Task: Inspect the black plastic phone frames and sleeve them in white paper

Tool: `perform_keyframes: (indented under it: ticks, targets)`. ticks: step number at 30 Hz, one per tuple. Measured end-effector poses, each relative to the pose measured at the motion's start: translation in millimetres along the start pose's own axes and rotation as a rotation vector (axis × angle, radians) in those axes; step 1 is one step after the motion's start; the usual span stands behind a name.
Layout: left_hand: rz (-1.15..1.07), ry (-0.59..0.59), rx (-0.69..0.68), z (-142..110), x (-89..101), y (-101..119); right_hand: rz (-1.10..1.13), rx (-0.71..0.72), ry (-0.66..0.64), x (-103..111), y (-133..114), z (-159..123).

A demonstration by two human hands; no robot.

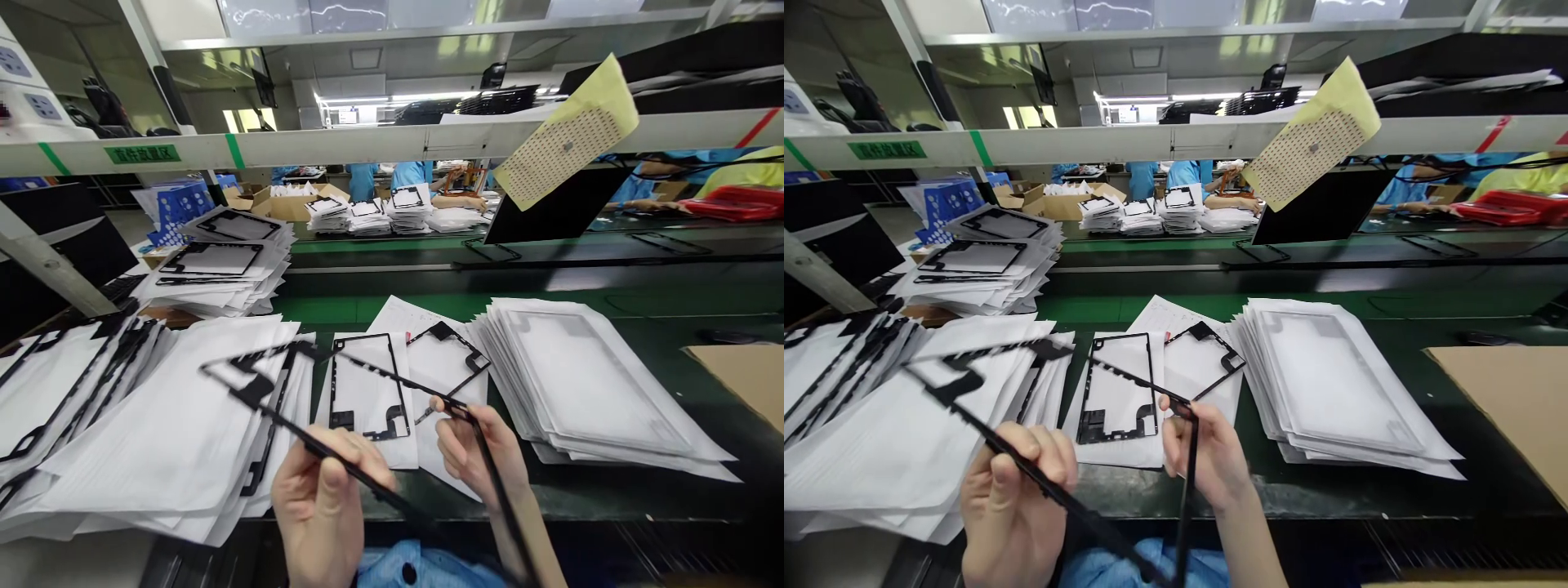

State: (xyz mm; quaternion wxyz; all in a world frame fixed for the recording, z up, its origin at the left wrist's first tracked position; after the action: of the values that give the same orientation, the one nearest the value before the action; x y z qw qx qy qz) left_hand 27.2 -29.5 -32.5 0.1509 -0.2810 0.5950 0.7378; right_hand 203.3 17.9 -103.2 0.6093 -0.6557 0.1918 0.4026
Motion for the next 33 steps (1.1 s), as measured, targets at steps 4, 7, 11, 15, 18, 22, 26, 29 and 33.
perform_keyframes:
  ticks: [4, 7, 11, 15, 18, 22, 26, 29, 33]
  targets:
    - [0.126, -0.007, 0.186, 28.4, 32.3, -17.9, -0.220, 0.048, 0.009, 29.9, -1.5, -14.4]
    - [0.239, -0.001, 0.301, 40.8, 52.0, -42.5, -0.353, 0.138, 0.071, 48.0, 0.2, -19.1]
    - [0.382, -0.001, 0.437, 35.8, 71.2, -72.6, -0.502, 0.211, 0.135, 61.1, 8.6, -18.4]
    - [0.442, 0.009, 0.463, 28.5, 82.3, -81.1, -0.584, 0.245, 0.156, 66.7, 17.7, -16.9]
    - [0.448, 0.027, 0.481, 27.7, 84.7, -80.4, -0.608, 0.262, 0.164, 69.4, 22.9, -15.4]
    - [0.445, 0.053, 0.500, 28.0, 86.1, -78.9, -0.618, 0.277, 0.159, 68.4, 24.7, -15.2]
    - [0.440, 0.079, 0.488, 29.2, 90.3, -75.5, -0.603, 0.303, 0.157, 60.5, 20.8, -19.4]
    - [0.435, 0.090, 0.479, 31.5, 92.3, -73.7, -0.599, 0.335, 0.173, 51.7, 17.2, -22.2]
    - [0.428, 0.116, 0.453, 31.0, 88.7, -71.2, -0.607, 0.377, 0.151, 42.1, 13.5, -25.1]
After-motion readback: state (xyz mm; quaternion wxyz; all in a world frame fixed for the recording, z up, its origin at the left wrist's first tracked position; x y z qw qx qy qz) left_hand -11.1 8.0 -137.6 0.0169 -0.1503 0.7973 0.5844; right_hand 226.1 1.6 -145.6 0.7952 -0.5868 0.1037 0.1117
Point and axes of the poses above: each hand's wrist, its own z-axis towards the middle knuckle, its own x-axis out of the back of the hand, y = z × x, the point moved 3 cm from there along z, towards the middle knuckle, and after that the axes turned 13 degrees about x, right-handed, at the moved point
